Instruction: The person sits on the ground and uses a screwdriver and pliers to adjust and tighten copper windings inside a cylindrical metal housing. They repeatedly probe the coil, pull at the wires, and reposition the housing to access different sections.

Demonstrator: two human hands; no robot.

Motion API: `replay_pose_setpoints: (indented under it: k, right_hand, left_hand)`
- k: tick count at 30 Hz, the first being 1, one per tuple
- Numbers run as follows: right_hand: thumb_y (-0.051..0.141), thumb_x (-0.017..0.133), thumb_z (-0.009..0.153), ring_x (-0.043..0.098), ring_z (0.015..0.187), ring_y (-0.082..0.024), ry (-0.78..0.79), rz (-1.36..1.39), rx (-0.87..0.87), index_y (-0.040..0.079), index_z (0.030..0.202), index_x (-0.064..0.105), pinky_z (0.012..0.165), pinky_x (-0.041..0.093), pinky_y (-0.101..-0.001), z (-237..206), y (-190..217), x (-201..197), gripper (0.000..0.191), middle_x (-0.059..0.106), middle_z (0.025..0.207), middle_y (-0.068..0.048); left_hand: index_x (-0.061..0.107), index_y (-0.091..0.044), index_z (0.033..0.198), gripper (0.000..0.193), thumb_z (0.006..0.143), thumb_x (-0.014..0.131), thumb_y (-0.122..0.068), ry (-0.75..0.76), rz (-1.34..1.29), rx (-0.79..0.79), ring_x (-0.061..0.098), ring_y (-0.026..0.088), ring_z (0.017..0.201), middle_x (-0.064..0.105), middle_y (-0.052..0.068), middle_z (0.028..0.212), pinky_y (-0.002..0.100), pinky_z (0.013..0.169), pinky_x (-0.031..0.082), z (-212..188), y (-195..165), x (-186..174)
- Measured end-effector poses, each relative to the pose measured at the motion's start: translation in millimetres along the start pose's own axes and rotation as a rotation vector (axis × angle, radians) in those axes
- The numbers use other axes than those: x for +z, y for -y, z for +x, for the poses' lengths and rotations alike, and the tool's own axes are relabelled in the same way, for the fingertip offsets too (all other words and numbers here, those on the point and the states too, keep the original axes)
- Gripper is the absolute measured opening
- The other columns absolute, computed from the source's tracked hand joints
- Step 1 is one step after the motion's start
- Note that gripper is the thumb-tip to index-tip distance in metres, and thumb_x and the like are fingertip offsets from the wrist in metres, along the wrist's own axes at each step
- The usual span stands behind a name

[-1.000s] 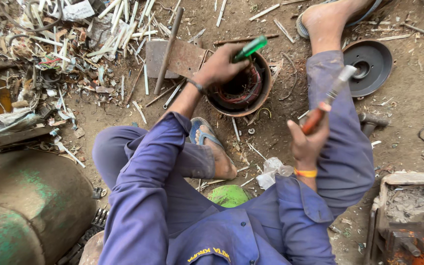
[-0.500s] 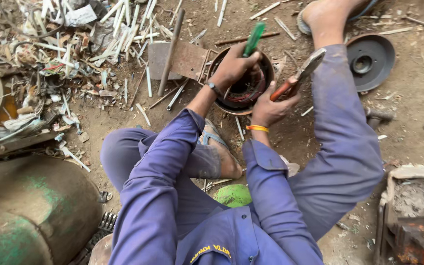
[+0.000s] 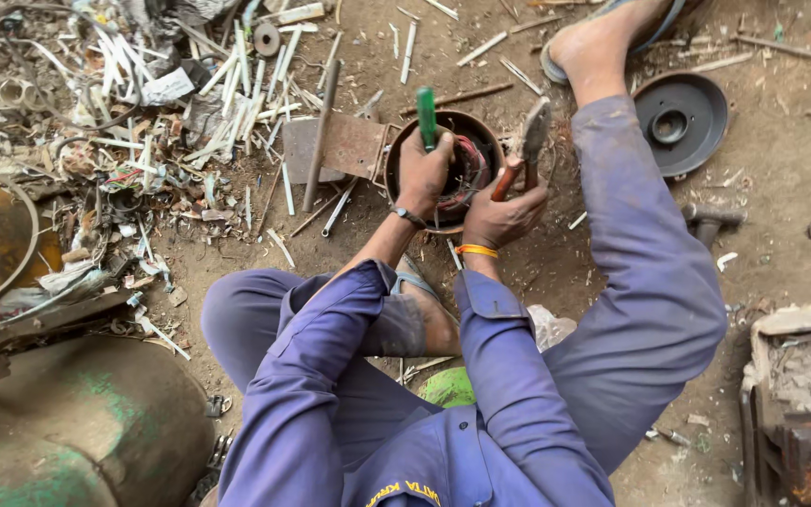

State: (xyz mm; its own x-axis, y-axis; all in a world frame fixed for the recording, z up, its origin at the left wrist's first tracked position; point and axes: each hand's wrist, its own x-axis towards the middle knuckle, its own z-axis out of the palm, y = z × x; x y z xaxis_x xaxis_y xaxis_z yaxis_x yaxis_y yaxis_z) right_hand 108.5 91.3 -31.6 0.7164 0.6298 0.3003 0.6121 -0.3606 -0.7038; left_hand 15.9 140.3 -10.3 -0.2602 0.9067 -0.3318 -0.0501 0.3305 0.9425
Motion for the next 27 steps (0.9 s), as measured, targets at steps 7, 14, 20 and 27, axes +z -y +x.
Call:
replay_pose_setpoints:
  k: [7, 14, 20, 27]
  right_hand:
    - [0.023, 0.076, 0.09, 0.069, 0.096, -0.034, 0.192, 0.176, 0.136, -0.001, 0.121, 0.053, 0.083, 0.054, -0.0485, 13, -9, -7, 0.046, 0.067, 0.106, -0.018]
    - [0.023, 0.081, 0.093, 0.072, 0.089, -0.022, 0.617, 0.151, 0.009, 0.002, 0.125, 0.058, 0.082, 0.057, -0.0362, 61, -34, -74, 0.044, 0.073, 0.103, -0.008]
    - [0.023, 0.082, 0.086, 0.057, 0.077, -0.015, 0.909, 0.222, 0.092, 0.002, 0.11, 0.059, 0.074, 0.05, -0.0315, 92, -77, -133, 0.039, 0.06, 0.086, -0.004]
    - [0.019, 0.075, 0.093, 0.057, 0.078, -0.011, 1.09, 0.305, 0.109, 0.003, 0.115, 0.06, 0.072, 0.049, -0.0277, 82, -116, -88, 0.031, 0.061, 0.09, -0.002]
  left_hand:
    - [0.068, -0.005, 0.095, 0.009, 0.097, 0.063, -0.013, -0.049, -0.089, 0.021, 0.064, 0.009, 0.063, 0.071, 0.001, 0.076, 0.027, 0.059, 0.054, 13, 3, -6]
    - [0.063, -0.008, 0.101, 0.01, 0.097, 0.057, -0.015, -0.414, -0.136, -0.192, 0.063, 0.006, 0.057, 0.069, 0.001, 0.075, 0.024, 0.05, 0.053, 41, -29, -63]
    - [0.067, -0.006, 0.102, 0.021, 0.106, 0.06, -0.024, -0.125, 0.261, 0.288, 0.054, 0.01, 0.07, 0.061, 0.004, 0.083, 0.029, 0.06, 0.045, -8, -63, -73]
    - [0.068, -0.002, 0.107, 0.029, 0.099, 0.069, -0.03, 0.323, 0.425, 0.291, 0.067, 0.025, 0.08, 0.069, 0.015, 0.088, 0.039, 0.075, 0.052, -22, -65, -41]
